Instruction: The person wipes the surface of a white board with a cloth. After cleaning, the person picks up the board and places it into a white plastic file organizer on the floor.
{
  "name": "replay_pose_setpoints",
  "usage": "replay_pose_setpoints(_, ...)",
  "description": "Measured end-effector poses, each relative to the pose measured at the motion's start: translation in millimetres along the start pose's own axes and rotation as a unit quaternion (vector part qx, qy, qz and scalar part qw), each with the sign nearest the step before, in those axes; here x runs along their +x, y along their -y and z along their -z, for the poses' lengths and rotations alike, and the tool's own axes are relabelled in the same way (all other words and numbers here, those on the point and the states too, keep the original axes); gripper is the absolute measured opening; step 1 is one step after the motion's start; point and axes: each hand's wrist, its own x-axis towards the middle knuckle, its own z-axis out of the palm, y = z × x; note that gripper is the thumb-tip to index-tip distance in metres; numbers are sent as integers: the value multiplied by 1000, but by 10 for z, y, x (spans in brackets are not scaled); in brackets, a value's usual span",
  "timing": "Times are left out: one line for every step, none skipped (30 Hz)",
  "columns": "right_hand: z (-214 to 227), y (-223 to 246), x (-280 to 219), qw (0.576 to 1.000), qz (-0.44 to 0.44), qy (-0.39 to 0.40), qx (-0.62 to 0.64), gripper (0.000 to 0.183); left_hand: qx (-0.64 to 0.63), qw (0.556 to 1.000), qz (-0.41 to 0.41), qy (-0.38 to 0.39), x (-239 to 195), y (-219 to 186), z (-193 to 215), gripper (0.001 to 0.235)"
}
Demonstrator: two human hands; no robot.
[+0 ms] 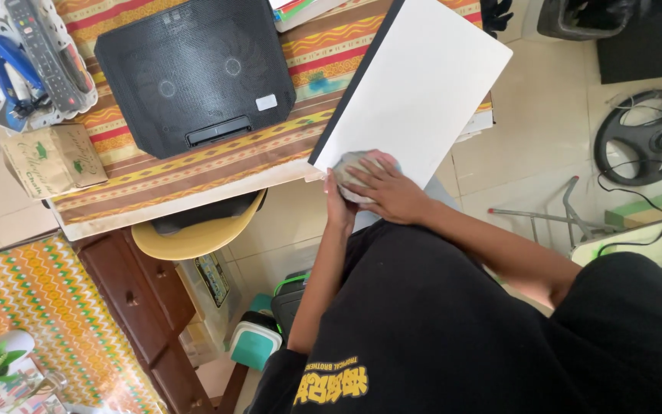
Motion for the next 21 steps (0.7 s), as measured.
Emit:
replay_pose_setpoints(14,-18,-99,1000,-7,7,-12,60,15,1000,24,-4,-26,-40,-66,85)
replay_pose_setpoints(41,-33,-193,1000,-6,5,-11,60,17,1000,23,-5,208,183,192,85)
replay_pose_setpoints(65,-50,-285,1000,-8,16,-9,59,60,998,17,-24,444,403,453,78)
replay_pose_setpoints(76,-60,-393,1000,-14,26,-7,58,104,994,14,-40,683,635,720,77)
replay_pose_setpoints(83,-124,-542,1000,-16,23,-6,58,107,993,15,-39,615,513,603,77)
replay_pose_setpoints(111,-203,-698,998,-29,46,-11,60,125,991,28,-46,548,397,463,75)
replay_pose_setpoints(136,-280,-850,997,-42,69,-17,62,143,987,41,-54,482,280,325,72)
replay_pose_setpoints(178,-292,-878,997,-41,70,-16,62,143,987,41,-55,380,166,207,72)
replay_pose_setpoints(216,-303,-905,994,-56,90,-38,64,144,987,54,-51,279,53,93,71)
replay_pose_setpoints(261,-325,-933,989,-72,110,-62,67,146,986,66,-45,191,-62,-34,70)
replay_pose_setpoints(272,-331,-852,989,-72,111,-61,67,146,986,67,-46,189,-81,-39,70)
replay_pose_setpoints(284,-332,-785,989,-80,104,-66,67,149,986,66,-40,185,-93,-52,71)
replay_pose_setpoints(298,-334,-720,989,-89,97,-71,67,153,985,66,-34,181,-104,-67,72)
replay_pose_setpoints(301,-342,-537,989,-89,98,-70,67,153,985,66,-34,220,-70,-48,72)
replay_pose_setpoints(302,-346,-354,995,-71,57,-39,63,147,987,62,-33,256,-36,-27,72)
replay_pose_setpoints(289,-337,-155,999,-51,17,-6,59,142,988,56,-35,277,-14,19,72)
replay_pose_setpoints(244,-381,41,999,-49,17,-4,59,141,988,56,-38,274,6,38,72)
replay_pose_setpoints(216,-446,236,1000,-21,-1,-16,58,128,990,51,-35,295,29,33,69)
replay_pose_setpoints(188,-509,431,999,7,-20,-29,56,115,992,45,-32,315,52,29,66)
replay_pose_setpoints(246,-503,616,999,11,-19,-27,56,114,992,44,-35,305,46,15,66)
replay_pose_setpoints(301,-494,802,999,13,-31,-34,57,111,992,37,-38,296,40,2,66)
